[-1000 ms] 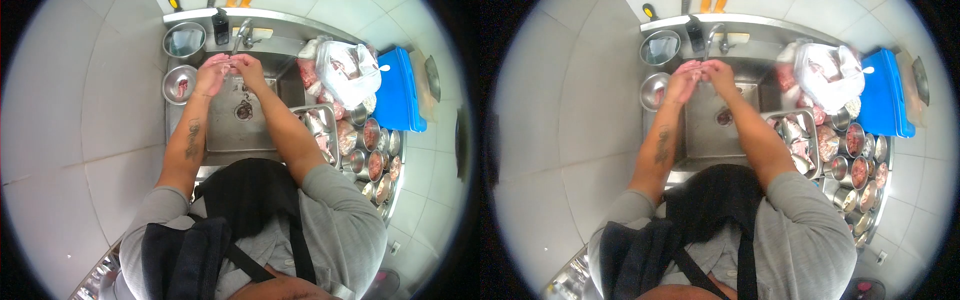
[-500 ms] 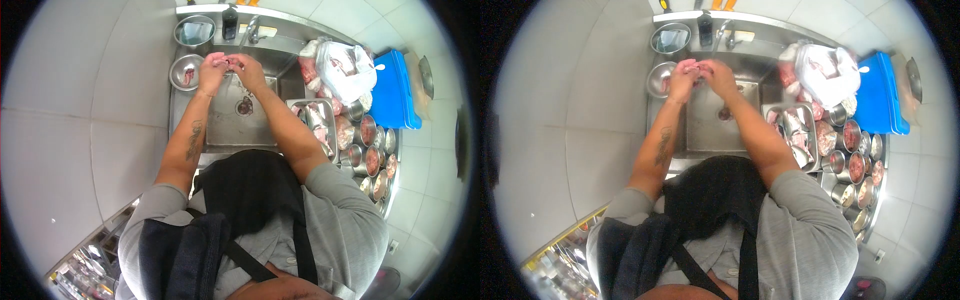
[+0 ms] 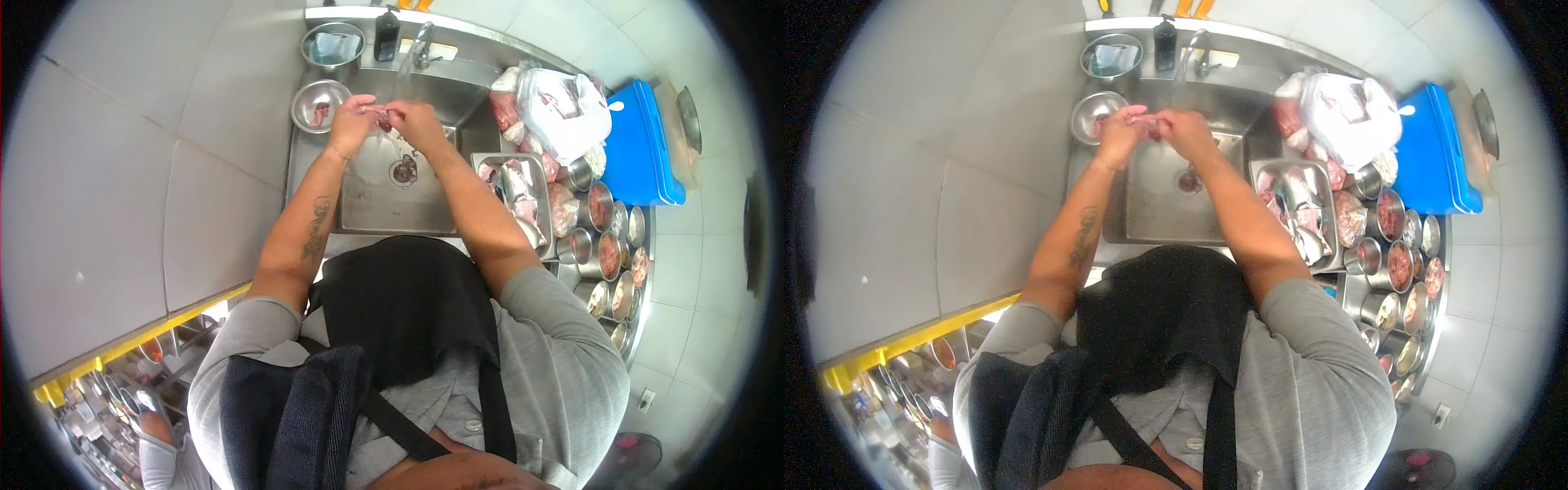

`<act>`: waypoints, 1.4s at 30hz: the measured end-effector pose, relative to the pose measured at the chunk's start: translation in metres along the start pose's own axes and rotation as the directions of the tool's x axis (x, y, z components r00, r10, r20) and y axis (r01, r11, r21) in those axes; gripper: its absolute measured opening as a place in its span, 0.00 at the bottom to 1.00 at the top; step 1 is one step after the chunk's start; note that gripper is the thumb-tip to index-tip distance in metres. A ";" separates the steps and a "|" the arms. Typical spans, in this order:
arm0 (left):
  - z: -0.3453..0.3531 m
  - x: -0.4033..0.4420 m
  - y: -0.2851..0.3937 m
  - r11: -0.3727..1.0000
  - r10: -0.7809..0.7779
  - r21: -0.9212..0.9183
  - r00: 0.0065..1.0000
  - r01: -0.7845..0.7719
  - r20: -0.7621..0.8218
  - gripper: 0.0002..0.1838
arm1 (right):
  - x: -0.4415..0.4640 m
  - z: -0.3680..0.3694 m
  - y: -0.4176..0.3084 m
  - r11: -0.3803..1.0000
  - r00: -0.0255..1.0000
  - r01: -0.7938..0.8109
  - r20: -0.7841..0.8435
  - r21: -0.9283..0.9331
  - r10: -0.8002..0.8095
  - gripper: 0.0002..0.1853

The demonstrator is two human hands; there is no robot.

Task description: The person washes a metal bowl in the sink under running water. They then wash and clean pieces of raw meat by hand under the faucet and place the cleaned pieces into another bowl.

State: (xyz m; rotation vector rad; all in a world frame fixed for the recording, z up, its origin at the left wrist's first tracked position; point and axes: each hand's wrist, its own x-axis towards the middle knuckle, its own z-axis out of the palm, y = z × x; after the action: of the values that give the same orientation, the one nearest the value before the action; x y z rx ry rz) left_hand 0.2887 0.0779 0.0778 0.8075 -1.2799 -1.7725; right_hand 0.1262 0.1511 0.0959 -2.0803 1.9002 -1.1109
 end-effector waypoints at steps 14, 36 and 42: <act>-0.027 -0.020 -0.001 0.923 -0.195 -0.339 0.981 0.185 0.004 0.14 | 0.018 0.021 0.022 0.401 0.854 -0.380 0.149 0.834 0.499 0.13; 0.042 0.035 0.020 0.994 -0.111 -0.024 0.955 0.109 -0.274 0.09 | 0.049 0.010 0.060 0.872 0.996 -0.002 -0.073 0.489 0.044 0.10; 0.050 0.043 0.004 0.989 -0.119 0.047 0.951 0.138 -0.285 0.09 | 0.045 0.005 0.076 0.982 0.989 0.150 -0.005 0.119 -0.151 0.07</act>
State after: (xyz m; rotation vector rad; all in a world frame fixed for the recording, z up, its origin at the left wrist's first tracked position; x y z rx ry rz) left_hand 0.2267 0.0623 0.0941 1.1597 -1.1221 -1.6498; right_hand 0.0648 0.0931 0.0711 -2.1878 1.6537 -1.2166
